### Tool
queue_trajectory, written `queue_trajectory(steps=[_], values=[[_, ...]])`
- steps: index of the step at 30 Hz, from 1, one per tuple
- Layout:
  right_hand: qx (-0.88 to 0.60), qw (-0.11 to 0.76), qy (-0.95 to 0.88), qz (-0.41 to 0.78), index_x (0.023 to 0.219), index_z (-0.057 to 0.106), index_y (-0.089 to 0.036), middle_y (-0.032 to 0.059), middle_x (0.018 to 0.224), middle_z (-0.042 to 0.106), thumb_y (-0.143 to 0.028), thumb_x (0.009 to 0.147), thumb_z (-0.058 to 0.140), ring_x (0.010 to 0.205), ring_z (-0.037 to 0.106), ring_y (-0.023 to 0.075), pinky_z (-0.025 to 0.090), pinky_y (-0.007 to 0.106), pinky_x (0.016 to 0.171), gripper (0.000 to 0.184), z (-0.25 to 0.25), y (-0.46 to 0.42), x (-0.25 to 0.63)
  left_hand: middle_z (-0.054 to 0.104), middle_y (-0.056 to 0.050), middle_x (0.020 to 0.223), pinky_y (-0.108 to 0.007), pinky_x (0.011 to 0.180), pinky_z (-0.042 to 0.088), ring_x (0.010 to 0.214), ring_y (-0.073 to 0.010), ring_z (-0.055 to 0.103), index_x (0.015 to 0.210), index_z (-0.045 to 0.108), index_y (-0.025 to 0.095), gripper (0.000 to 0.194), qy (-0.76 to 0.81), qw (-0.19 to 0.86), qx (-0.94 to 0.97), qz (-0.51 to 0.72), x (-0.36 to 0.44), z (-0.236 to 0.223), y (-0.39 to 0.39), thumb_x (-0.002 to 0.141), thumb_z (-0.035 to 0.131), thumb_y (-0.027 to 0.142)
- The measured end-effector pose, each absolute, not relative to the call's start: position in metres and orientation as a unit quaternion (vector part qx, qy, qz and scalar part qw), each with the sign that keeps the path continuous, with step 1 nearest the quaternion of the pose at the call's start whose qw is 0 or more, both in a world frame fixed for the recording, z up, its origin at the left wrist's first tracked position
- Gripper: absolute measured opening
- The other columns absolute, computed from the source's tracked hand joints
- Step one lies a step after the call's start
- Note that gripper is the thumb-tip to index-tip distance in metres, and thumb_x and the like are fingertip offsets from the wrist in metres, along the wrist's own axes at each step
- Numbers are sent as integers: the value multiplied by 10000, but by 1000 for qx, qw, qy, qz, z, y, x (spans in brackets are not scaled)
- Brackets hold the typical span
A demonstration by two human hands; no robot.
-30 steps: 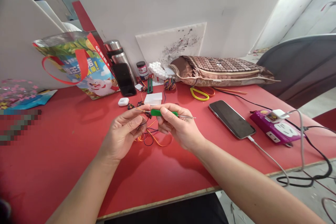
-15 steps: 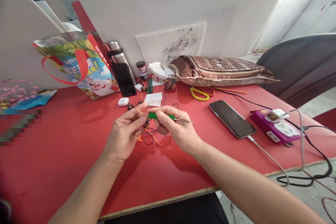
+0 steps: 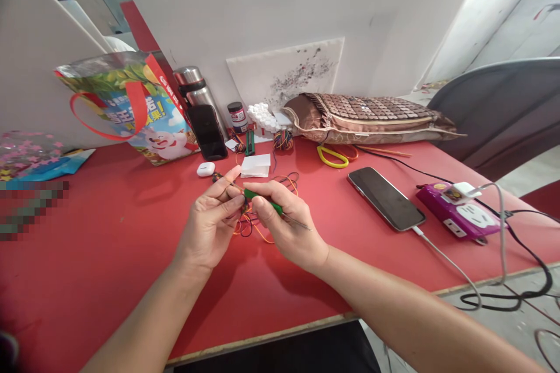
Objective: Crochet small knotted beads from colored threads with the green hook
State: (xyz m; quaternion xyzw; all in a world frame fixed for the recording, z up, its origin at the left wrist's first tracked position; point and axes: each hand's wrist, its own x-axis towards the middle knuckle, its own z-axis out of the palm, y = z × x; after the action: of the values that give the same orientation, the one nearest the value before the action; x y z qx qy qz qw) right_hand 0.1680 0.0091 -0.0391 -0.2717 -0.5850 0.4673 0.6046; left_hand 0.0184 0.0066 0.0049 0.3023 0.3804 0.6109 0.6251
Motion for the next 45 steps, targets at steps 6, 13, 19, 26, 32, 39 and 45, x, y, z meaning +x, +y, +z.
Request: queue_trajectory(steps=[6, 13, 19, 26, 32, 39, 45], values=[[-203, 590, -569, 536, 1161, 816, -227, -17, 702, 591, -406, 1053, 695, 582, 478, 109, 436, 279, 559, 241, -31, 17, 178, 730, 24, 691, -136, 630, 537, 664, -88, 709, 1058, 879, 162, 521, 357, 672, 273, 588, -1, 13, 13, 557, 963, 48], [-206, 581, -568, 545, 1129, 824, -210, -25, 667, 558, -431, 1043, 705, 562, 450, 107, 418, 280, 537, 265, -28, 20, 183, 723, 23, 685, -142, 613, 534, 634, -84, 684, 1105, 880, 180, 563, 375, 643, 308, 593, -5, 14, 13, 560, 973, 76], [-304, 587, -669, 340, 1160, 768, -188, 36, 809, 695, -293, 1086, 616, 668, 604, 146, 534, 299, 623, 199, -33, 11, 174, 700, 41, 674, -154, 712, 543, 667, -72, 653, 1170, 866, 202, 541, 401, 591, 330, 617, 15, 5, 6, 647, 965, 105], [-223, 597, -736, 229, 1356, 686, -188, 82, 946, 726, -203, 1102, 570, 806, 652, 181, 579, 322, 724, 279, -36, 8, 171, 699, 51, 689, -132, 629, 515, 617, -52, 635, 1096, 874, 178, 572, 362, 678, 266, 581, 11, 7, 9, 549, 999, 70], [-220, 583, -650, 435, 1261, 763, -241, 3, 801, 633, -332, 1107, 609, 618, 515, 115, 458, 271, 574, 236, -37, 15, 180, 741, 20, 687, -147, 713, 563, 690, -97, 728, 1116, 879, 183, 553, 364, 668, 321, 564, -5, 12, 13, 582, 1000, 103], [-213, 578, -590, 521, 1186, 829, -274, -7, 732, 601, -373, 1071, 678, 616, 488, 112, 432, 270, 572, 214, -30, 15, 183, 709, 15, 707, -132, 603, 521, 628, -69, 648, 1138, 870, 148, 588, 371, 671, 314, 559, -16, 16, 16, 564, 975, 76], [-220, 579, -581, 528, 1130, 862, -263, -6, 705, 597, -397, 1036, 728, 589, 462, 107, 401, 268, 538, 211, -27, 18, 187, 690, 7, 716, -132, 555, 494, 625, -71, 611, 1122, 869, 126, 563, 375, 689, 312, 536, -22, 19, 17, 567, 926, 59]])
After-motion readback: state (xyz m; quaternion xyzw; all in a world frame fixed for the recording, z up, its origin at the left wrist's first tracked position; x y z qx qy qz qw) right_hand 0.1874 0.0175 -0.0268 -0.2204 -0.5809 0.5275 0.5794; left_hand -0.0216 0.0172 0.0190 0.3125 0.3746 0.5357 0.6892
